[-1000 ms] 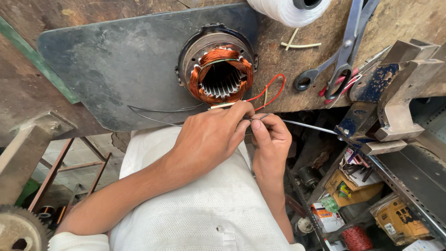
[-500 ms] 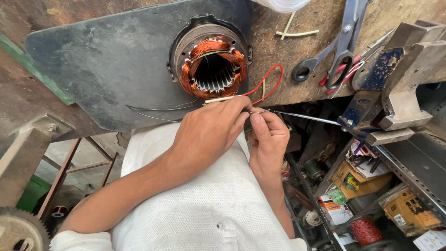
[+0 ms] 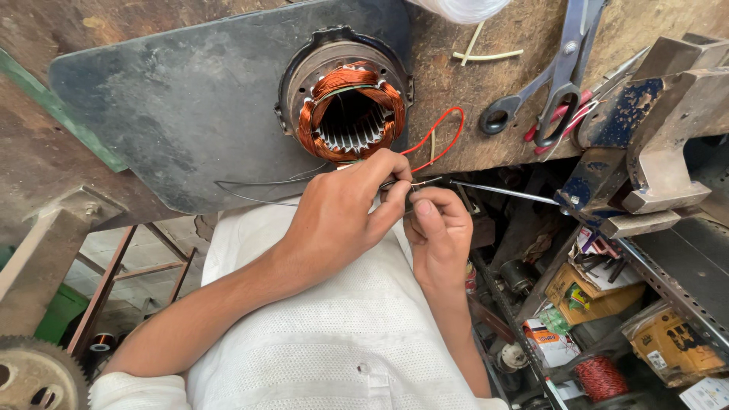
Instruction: The person works on a motor stator, stripping wire ends with shears and inserting them into small white heat-shrink tubes. They repeatedly cut, strip, and fit the tubes onto the wires, then place the prepared wires into the stator slots.
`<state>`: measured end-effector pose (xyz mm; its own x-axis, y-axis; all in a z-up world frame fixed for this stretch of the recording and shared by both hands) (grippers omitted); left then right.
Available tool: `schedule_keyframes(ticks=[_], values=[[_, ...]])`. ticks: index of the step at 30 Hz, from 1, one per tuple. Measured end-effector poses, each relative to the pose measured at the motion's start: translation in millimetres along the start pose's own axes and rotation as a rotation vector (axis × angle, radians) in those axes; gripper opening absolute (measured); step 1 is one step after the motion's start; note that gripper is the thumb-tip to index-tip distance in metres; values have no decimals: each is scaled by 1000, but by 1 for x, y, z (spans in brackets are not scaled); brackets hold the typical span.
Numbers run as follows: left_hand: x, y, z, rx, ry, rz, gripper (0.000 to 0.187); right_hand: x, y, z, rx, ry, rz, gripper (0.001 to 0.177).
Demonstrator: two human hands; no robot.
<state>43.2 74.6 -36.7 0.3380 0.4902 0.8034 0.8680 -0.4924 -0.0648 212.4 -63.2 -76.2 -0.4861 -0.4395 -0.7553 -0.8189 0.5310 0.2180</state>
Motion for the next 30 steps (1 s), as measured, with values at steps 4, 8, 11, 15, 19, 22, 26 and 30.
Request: schedule_keyframes(ticks=[4,8,11,15,19,22,26,30], values=[[3,-2,-1,4,9,-4,16,-22,-7,-10,-126,-83,-323,8],[7,-4,1,-9,23,61,15,-86,23,-3,-225,-567,-1316,23],[7,-3,0,-31,32,74,15,-117,58,5,-273,-782,-1319,32],[13,-4,-1,-35,65,84,15,-116,98,24,-552,-897,-1317,30],[18,5,1,-95,31,92,12,-119,90,27,-564,-835,-1258,26],[22,5,2,-47,91,94,12,-122,68,26,-465,-734,-1241,23],[14,-3,5,-50,47,63,13,-137,47,39,-302,-668,-1305,17],[13,-4,-1,-52,67,119,13,-164,60,31,-88,-841,-1733,31]])
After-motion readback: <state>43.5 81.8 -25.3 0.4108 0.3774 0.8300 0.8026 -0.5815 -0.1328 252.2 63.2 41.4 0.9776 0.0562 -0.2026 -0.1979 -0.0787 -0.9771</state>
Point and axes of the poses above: each hand's wrist, its own z-axis towards the middle knuckle, its own y-axis out of the palm, x = y × z, the point moved 7 cm from there along z, towards the middle knuckle, and after that the axes turned 11 degrees about -y, right-handed, at the moved point
